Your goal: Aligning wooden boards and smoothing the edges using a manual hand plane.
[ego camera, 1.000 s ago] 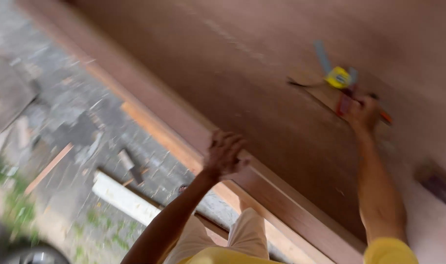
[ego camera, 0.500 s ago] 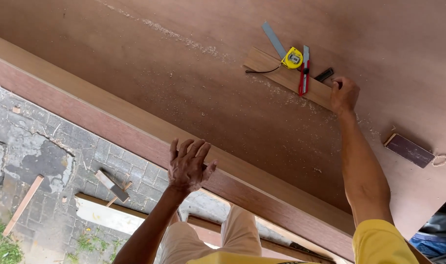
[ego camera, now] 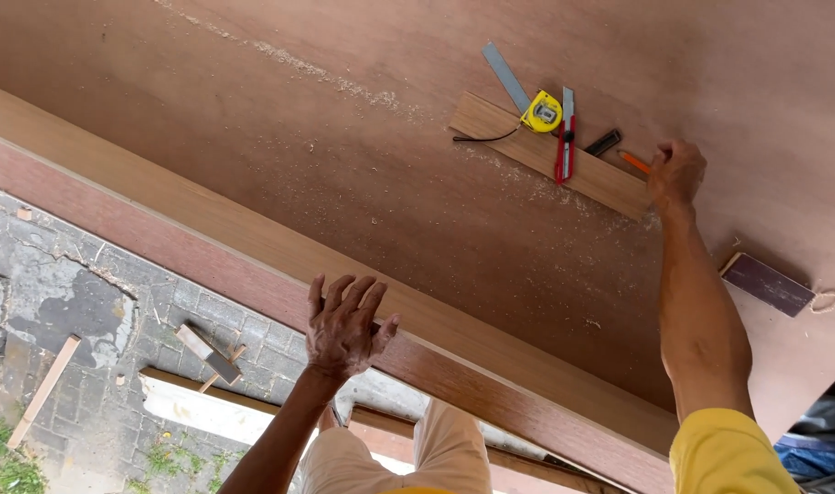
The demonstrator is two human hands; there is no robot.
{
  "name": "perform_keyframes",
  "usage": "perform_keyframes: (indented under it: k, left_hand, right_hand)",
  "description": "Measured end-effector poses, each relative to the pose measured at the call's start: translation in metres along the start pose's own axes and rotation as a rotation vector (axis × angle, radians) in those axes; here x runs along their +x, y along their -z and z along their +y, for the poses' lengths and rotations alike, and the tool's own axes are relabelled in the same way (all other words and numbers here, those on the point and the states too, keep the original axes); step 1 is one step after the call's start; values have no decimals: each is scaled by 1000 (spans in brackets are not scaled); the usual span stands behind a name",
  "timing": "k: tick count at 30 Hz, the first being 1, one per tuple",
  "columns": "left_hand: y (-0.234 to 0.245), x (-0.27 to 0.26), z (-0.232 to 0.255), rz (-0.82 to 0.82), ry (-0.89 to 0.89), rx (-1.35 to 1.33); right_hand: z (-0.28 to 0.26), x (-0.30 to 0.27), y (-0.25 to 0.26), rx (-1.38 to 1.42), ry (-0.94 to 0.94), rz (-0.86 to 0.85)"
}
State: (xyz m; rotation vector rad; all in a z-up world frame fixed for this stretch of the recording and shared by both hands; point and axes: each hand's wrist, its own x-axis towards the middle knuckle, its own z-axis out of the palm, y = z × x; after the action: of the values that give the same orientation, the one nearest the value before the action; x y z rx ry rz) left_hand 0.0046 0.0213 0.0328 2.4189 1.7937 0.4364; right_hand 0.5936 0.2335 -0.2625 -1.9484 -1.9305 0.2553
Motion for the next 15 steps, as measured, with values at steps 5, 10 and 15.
perform_keyframes:
  k: [5,10,15]
  left_hand:
    - [-13,-8,-3,18,10,0]
    - [-16,-12,-7,128,25,27]
    - [-15,-8,-4,-385,149,-147]
  right_hand:
    - [10,-12,-37,-72,23,-104]
    - [57,-9,-87,-290,3,-166]
    - [102,-26,-104,123,-83,-84]
